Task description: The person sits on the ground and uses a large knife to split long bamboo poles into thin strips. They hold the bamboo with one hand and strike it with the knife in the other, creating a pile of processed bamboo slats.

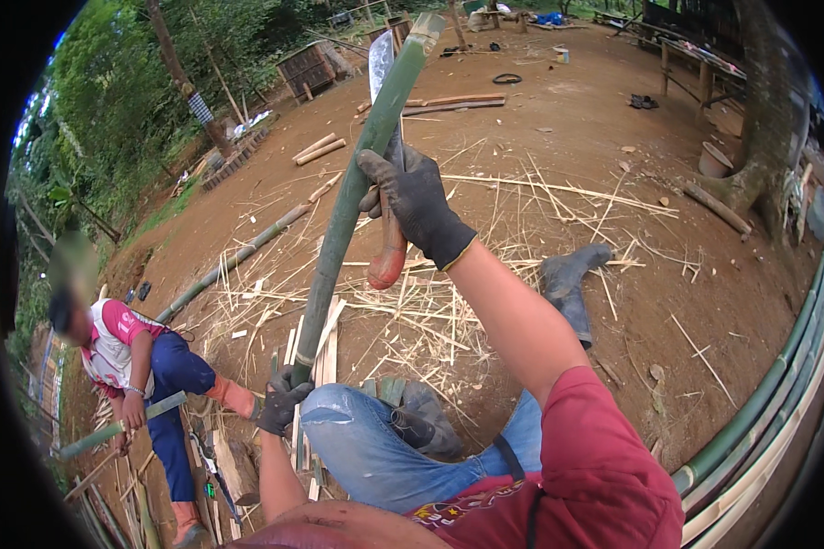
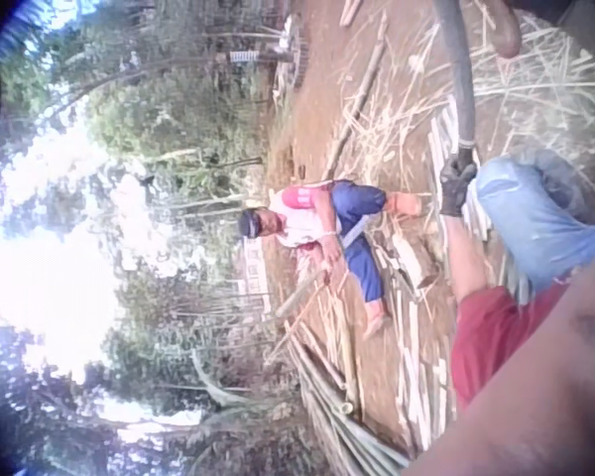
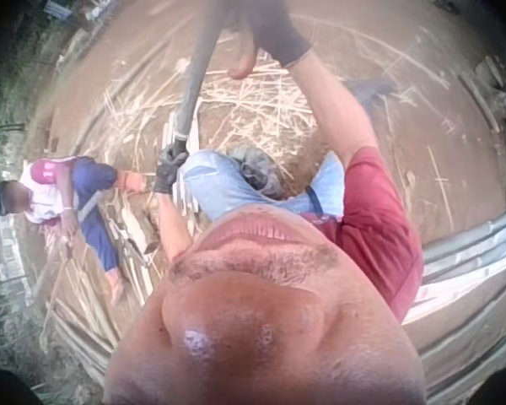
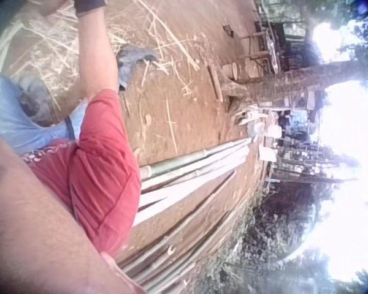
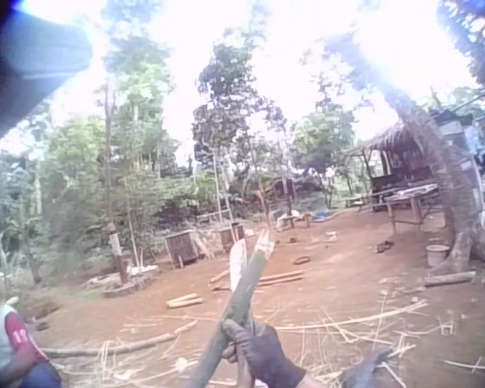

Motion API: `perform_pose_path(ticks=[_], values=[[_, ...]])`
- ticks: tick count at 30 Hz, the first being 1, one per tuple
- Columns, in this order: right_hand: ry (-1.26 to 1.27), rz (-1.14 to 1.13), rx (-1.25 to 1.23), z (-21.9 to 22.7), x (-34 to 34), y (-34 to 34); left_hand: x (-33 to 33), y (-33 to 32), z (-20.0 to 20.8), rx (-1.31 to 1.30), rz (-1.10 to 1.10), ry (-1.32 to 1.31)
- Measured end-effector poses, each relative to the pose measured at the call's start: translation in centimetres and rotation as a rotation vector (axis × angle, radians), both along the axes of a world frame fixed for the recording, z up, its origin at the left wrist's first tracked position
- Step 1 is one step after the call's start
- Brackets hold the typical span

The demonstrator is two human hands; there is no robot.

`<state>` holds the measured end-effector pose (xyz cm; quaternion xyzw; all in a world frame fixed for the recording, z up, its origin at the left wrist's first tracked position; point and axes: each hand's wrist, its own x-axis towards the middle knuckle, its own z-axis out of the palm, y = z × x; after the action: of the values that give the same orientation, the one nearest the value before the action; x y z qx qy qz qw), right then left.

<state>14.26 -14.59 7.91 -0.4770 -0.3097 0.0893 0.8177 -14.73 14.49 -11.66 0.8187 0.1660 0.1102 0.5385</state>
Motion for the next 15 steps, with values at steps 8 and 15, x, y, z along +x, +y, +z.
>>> perform_pose_path(ticks=[8, 15], values=[[0.316, 0.048, 0.231, -5.0, 0.6, -0.5, -3.1, -0.1, 8.1, -0.772, 0.070, -1.143], [0.472, 0.241, -0.204, -20.1, -2.5, 2.3, 0.1, -0.6, 16.1, -0.792, -0.086, -1.318]])
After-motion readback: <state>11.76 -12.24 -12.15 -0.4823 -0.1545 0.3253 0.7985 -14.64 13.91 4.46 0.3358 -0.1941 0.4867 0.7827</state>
